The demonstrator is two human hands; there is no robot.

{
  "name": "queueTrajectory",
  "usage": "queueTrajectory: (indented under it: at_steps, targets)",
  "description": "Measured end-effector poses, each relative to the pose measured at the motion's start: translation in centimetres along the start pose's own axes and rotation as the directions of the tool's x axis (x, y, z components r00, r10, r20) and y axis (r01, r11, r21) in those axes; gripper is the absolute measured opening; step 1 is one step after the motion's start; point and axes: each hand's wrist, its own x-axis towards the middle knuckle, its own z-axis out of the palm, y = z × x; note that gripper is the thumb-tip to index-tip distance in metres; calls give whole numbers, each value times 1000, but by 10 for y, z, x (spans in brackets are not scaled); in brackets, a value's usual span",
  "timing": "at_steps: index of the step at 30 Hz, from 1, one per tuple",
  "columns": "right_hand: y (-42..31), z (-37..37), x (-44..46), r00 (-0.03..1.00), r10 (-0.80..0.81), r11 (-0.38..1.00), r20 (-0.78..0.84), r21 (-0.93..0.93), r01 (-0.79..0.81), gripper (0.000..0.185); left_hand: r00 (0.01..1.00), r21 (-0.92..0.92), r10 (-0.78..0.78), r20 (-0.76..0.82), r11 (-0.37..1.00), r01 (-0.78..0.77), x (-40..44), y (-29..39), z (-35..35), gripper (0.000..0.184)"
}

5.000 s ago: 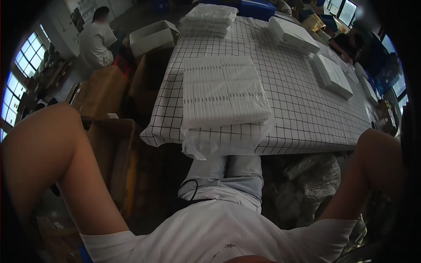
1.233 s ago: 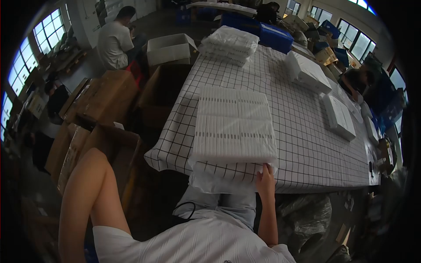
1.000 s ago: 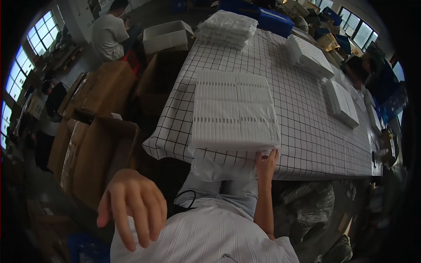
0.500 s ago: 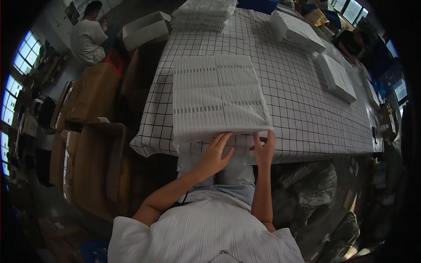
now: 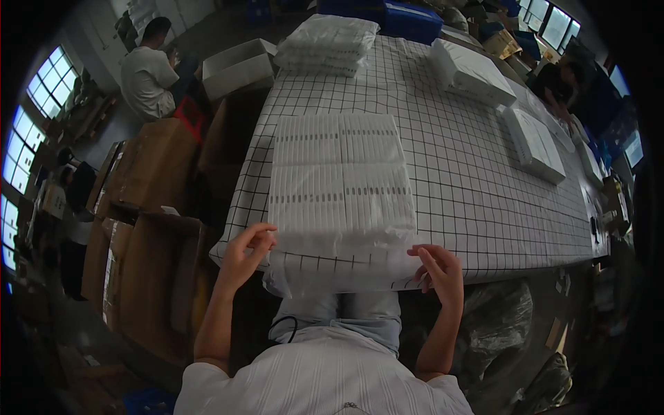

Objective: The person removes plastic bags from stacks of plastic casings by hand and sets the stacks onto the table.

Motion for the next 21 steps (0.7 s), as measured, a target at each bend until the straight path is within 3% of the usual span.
queueTrajectory:
  at_steps: [1,2,3,4,5,7,8,10,11,13,14,16,21]
  targets:
    - [3,-6,12,985,-100,995,-141,-18,98,32,971,163,66,-229,986,-29,1,-5,-9,66]
    - [4,-8,22,941,-194,981,-278,-47,189,32,971,171,63,-233,985,-23,8,-17,-8,66]
    - [0,-7,30,943,-191,982,-271,-39,187,32,944,353,215,-251,928,-118,18,-35,-2,74]
    - [-7,-6,38,941,-155,987,-302,-94,132,33,901,525,363,-238,828,-195,22,-39,1,83]
    - [-14,-3,44,934,-125,986,-336,-148,79,33,901,532,361,-239,825,-189,24,-40,3,83]
    - [-24,-8,47,913,-196,980,-359,-51,190,36,989,365,113,-98,928,-69,29,-30,6,98]
    - [-29,-28,41,963,-181,965,-199,155,214,38,988,370,120,-97,926,-76,30,-30,3,98]
    - [-43,-64,23,971,-207,865,116,486,126,45,992,203,125,-33,972,-116,32,-33,-2,94]
    - [-43,-70,18,973,-209,866,103,481,135,45,990,199,137,-24,971,-129,33,-38,-7,94]
    - [-43,-79,11,990,-133,964,50,239,117,49,999,-311,-27,20,950,32,34,-46,-21,88]
    - [-33,-79,21,991,-127,966,37,233,115,49,990,-301,-137,-19,945,125,39,-45,-28,78]
    - [6,-67,64,984,-73,997,-165,-9,72,57,991,-331,-124,-47,938,102,63,-53,-30,77]
    - [26,-6,131,991,-65,993,-120,88,76,75,989,-389,-126,-71,917,89,103,-37,-3,80]
